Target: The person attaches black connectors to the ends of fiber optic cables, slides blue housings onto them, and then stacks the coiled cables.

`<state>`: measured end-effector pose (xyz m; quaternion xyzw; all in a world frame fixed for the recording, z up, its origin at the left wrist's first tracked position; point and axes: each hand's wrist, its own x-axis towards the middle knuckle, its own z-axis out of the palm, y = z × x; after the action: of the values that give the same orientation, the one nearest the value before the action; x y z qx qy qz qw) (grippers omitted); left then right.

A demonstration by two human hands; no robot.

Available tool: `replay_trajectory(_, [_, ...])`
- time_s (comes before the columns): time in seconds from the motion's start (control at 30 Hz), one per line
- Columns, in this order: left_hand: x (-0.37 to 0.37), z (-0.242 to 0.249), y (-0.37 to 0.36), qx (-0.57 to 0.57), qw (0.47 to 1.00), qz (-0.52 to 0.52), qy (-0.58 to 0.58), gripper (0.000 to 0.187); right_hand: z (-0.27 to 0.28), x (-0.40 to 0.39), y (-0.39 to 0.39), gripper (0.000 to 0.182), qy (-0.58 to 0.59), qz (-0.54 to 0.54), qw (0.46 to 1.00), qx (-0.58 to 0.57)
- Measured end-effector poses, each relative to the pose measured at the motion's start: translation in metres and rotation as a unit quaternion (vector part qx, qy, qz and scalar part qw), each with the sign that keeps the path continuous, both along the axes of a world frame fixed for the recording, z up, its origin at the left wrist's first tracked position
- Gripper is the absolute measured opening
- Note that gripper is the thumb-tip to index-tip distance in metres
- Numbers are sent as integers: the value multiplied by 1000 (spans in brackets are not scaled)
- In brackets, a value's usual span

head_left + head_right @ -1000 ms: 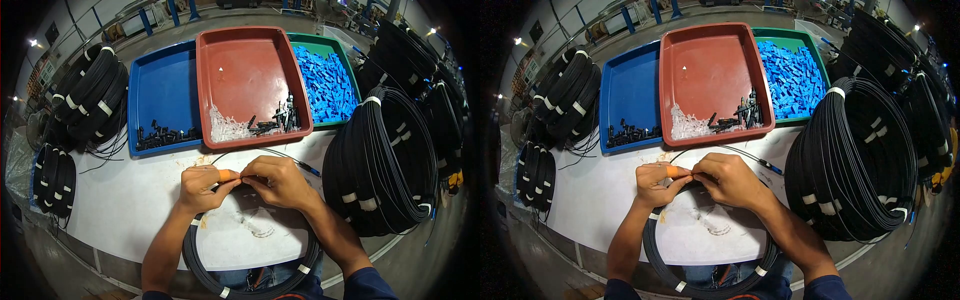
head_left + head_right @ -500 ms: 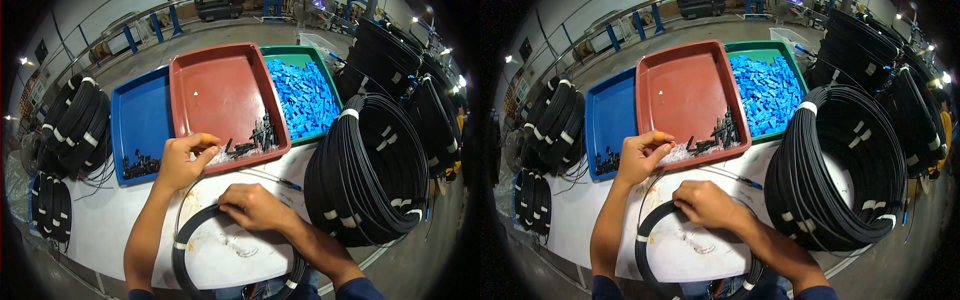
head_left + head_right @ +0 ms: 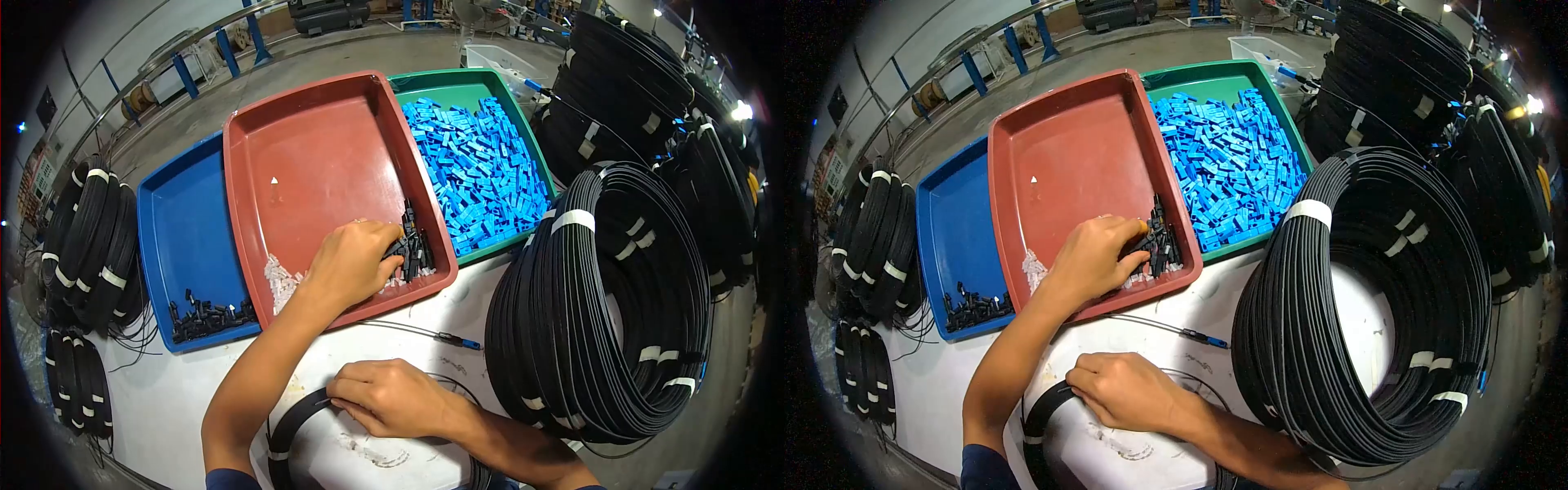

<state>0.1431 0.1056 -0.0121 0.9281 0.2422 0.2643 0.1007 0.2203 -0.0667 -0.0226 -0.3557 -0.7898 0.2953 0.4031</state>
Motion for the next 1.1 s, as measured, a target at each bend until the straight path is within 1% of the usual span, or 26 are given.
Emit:
replay_trajectory(0.13, [4, -4, 5, -27, 999, 24, 10, 29, 0, -1, 0, 10, 2, 4, 1000, 2])
replay_trajectory(0.23, [-1, -4, 6, -37, 999, 9, -25, 28, -1, 0, 1, 10, 9, 9, 1000, -1])
replay_trajectory(0.3, [-13, 9, -4, -163, 984, 48, -59, 26, 0, 0, 1, 9, 18, 7, 1000, -14])
replay_trajectory(0.33, [-21, 17, -13, -160, 984, 54, -58, 26, 1, 0, 0, 9, 20, 12, 1000, -12])
replay_trajectory(0.4, [-42, 33, -31, -274, 954, 88, -86, 23, 3, 0, 0, 9, 8, -12, 1000, -6])
replay_trajectory(0.43, [-52, 30, -39, -255, 955, 87, -121, 27, 3, 0, -1, 9, 2, -26, 1000, -6])
replay_trajectory(0.47, [-64, 29, -50, -252, 955, 95, -124, 27, 1, -1, 0, 10, 5, -35, 999, 9])
replay_trajectory(0.53, [-85, 32, -74, -345, 915, 77, -196, 42, 1, -1, 2, 11, 1, -48, 999, 16])
replay_trajectory(0.57, [-97, 25, -82, -371, 897, 62, -231, 47, 2, 0, 0, 11, -6, -62, 998, -28])
replay_trajectory(0.6, [-109, 19, -90, -419, 867, 54, -264, 46, 3, 0, 1, 11, 3, -71, 997, -32])
replay_trajectory(0.67, [-128, 4, -104, -430, 852, 39, -296, 46, 6, 1, 2, 11, 5, -93, 996, -6])
replay_trajectory(0.73, [-138, -6, -119, -423, 850, 53, -310, 43, 12, -1, 0, 12, 36, -83, 996, -5])
replay_trajectory(0.77, [-142, -11, -123, -435, 837, 53, -328, 42, 12, -1, 1, 12, 27, -71, 997, -1])
replay_trajectory(0.8, [-144, -13, -127, -454, 823, 50, -337, 41, 14, -1, 0, 12, 1, -62, 998, 3])
replay_trajectory(0.87, [-147, -17, -129, -464, 815, 49, -344, 39, 10, -3, 0, 11, 8, -50, 999, 2])
replay_trajectory(0.93, [-148, -16, -126, -486, 799, 63, -347, 40, 14, -3, -2, 11, -12, -52, 998, -14])
replay_trajectory(1.0, [-151, -21, -121, -503, 775, 40, -382, 40, 16, -2, -1, 10, -17, -72, 997, -27])
replay_trajectory(1.03, [-151, -20, -120, -503, 774, 39, -382, 40, 15, -2, -1, 9, -17, -78, 996, -42])
replay_trajectory(1.1, [-152, -19, -121, -503, 766, 51, -396, 34, 14, -2, 0, 10, -22, -77, 996, -44])
